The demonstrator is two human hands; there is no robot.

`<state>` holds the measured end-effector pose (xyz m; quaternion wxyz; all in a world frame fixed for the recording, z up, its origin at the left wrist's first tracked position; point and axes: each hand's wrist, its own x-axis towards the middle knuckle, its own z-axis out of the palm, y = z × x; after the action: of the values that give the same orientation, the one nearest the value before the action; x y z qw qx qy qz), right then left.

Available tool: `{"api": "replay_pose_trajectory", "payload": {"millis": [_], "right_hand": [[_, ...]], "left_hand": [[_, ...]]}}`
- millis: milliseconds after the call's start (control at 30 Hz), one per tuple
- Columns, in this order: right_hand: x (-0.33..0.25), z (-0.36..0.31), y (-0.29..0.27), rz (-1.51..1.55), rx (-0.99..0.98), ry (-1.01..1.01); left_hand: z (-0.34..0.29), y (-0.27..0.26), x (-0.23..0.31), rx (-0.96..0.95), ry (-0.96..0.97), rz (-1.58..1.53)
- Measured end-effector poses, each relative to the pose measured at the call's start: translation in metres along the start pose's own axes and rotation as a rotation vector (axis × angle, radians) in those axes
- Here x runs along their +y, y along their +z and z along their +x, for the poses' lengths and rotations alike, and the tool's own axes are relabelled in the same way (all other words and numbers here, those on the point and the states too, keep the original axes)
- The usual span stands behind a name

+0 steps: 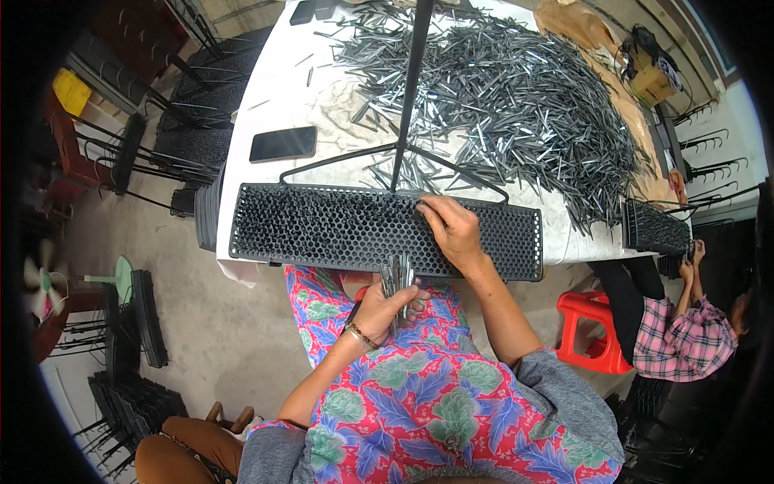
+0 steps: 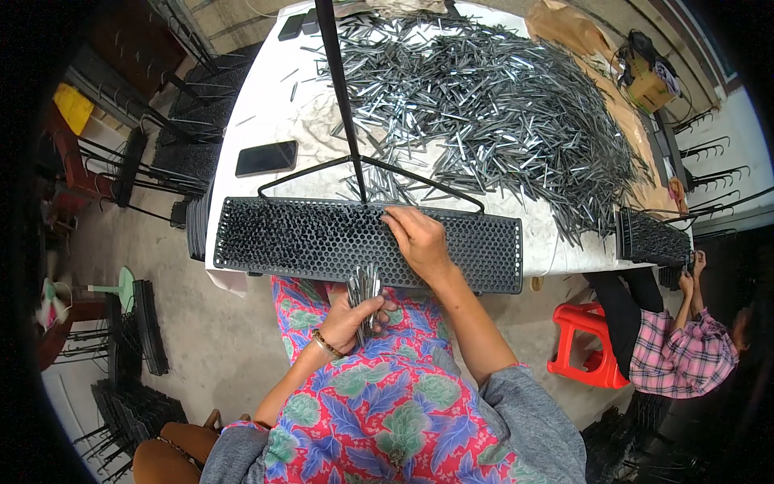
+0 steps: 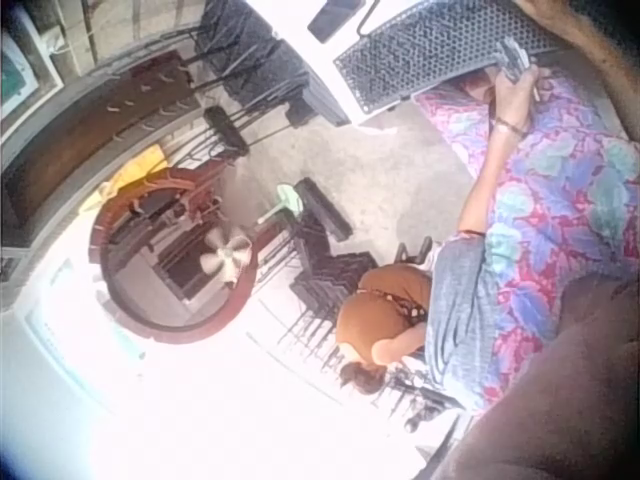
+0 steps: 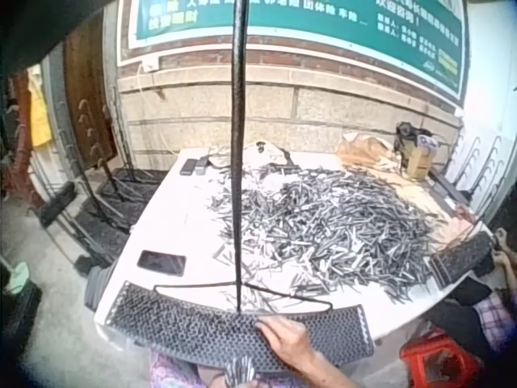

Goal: The person picks up small metal pins one by one from a pile and arranges them into a grid-like perforated tray by hand.

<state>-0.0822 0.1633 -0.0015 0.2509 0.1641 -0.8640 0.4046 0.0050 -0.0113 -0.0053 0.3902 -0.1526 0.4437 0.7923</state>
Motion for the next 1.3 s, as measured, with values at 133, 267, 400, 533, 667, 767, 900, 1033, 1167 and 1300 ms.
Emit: {"api": "replay_pose_trajectory", "payload": {"millis": [133, 267, 400, 533, 667, 767, 900, 1033, 1167, 1300], "right_hand": [[0.002, -0.001, 0.002, 0.151, 0.023, 0.156], [-0.001, -0.001, 0.001, 0.262, -0.007, 0.349], [0.004, 0.002, 0.000, 0.186, 0.001, 0.175], [0.007, 0.005, -0.003, 0.064, -0.031, 0.036], [0.006, 0.005, -0.004, 0.140, -0.057, 0.090], [0.006, 0.006, -0.004, 0.143, -0.070, 0.083], [0.007, 0.009, -0.004, 0.116, -0.075, 0.022], [0.005, 0.010, -0.006, 0.139, -0.145, 0.041], [0.004, 0.010, -0.006, 0.156, -0.160, 0.086], [0.007, 0.008, -0.004, 0.138, -0.119, 0.010]], "left_hand": [[0.001, 0.000, 0.001, 0.002, 0.012, 0.029], [0.001, -0.001, 0.002, 0.002, -0.010, 0.012], [0.003, -0.001, 0.000, 0.013, -0.015, -0.029], [0.003, -0.001, 0.001, 0.013, -0.022, -0.028], [0.004, -0.001, 0.001, 0.007, -0.014, -0.008], [0.005, -0.003, -0.001, -0.007, -0.006, -0.001], [0.005, -0.003, -0.001, -0.007, -0.006, -0.008], [0.005, -0.004, -0.001, -0.005, -0.010, -0.003], [0.007, -0.005, -0.004, -0.008, -0.016, -0.011], [0.005, -0.004, -0.003, -0.008, -0.013, 0.000]]}}
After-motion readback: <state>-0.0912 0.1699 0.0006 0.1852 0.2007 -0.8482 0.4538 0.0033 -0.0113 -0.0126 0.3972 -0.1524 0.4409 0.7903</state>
